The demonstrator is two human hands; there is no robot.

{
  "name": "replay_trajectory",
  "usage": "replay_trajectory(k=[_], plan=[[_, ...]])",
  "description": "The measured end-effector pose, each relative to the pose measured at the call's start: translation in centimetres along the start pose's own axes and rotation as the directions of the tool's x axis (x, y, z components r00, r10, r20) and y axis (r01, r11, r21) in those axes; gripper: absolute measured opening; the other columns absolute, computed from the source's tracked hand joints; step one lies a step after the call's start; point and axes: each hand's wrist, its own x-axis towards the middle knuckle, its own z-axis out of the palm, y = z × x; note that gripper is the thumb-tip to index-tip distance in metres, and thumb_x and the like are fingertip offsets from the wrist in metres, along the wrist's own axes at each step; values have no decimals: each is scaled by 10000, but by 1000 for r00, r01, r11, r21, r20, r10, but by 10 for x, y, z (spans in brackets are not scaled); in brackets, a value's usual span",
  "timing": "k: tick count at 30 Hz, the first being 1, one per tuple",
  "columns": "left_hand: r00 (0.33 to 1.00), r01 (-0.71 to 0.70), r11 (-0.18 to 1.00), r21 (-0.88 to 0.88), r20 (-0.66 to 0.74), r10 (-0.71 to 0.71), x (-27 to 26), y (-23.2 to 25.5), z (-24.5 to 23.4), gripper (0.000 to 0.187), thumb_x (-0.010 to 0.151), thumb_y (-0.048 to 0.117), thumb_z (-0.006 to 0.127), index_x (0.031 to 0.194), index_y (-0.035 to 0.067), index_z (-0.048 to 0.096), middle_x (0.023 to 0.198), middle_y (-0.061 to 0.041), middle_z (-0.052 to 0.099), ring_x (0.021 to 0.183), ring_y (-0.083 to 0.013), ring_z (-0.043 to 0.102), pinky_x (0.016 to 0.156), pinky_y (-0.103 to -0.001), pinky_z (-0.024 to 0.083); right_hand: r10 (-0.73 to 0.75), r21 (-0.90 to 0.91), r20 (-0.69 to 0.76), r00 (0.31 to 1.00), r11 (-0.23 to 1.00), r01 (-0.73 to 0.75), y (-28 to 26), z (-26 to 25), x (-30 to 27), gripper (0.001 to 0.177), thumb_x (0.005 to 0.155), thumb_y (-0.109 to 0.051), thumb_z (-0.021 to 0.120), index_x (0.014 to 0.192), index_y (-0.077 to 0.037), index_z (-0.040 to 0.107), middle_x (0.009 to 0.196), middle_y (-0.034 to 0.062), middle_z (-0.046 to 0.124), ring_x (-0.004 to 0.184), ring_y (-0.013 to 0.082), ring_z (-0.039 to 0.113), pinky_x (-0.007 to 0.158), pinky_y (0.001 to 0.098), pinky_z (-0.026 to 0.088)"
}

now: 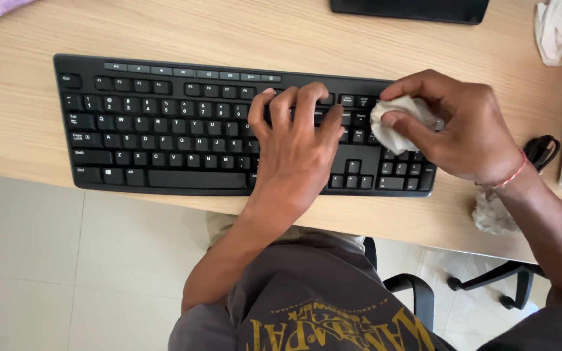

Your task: Cleaning a computer keyboard using a wet wipe.

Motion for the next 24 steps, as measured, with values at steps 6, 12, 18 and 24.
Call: replay_trajectory(k=[6, 12, 18, 24], plan=[[999, -4, 1000, -7, 40, 4, 1, -1, 2, 239, 893, 77, 785, 1126, 111, 748, 1336, -71, 483, 1312, -291, 429, 1198, -604, 230, -298, -265, -40, 954, 923, 277, 6, 10, 1, 169, 922, -72, 828, 1060, 0, 761, 967, 150, 758, 782, 207, 740, 659, 290, 611], [999, -9, 1000, 7, 34, 9, 2, -1, 1, 229, 887, 40, 778, 1104, 113, 761, 1343, -68, 482, 1322, -278, 426, 1211, -599, 225, -347, -293, -33, 937, 900, 323, -8, 20, 11, 192, 867, -17, 797, 1049, 17, 743, 977, 172, 742, 813, 264, 745, 664, 341, 614], [999, 35, 998, 59, -15, -35, 5, 5, 0, 191, 881, 47, 767, 1058, 114, 744, 1300, -70, 495, 1288, -289, 448, 1188, -603, 245, -330, -279, 133, 934, 892, 355, -20, 19, 22, 242, 786, 1, 787, 1010, 62, 720, 899, 193, 691, 755, 365, 699, 658, 443, 586], [997, 79, 991, 107, -5, -79, 9, 8, 1, 334, 883, 16, 764, 1193, 134, 728, 1265, -77, 491, 1272, -286, 449, 1152, -596, 262, -242, -330, 188, 952, 897, 293, -26, 16, 31, 182, 845, 14, 760, 1014, 71, 725, 933, 201, 687, 733, 364, 691, 638, 435, 572]])
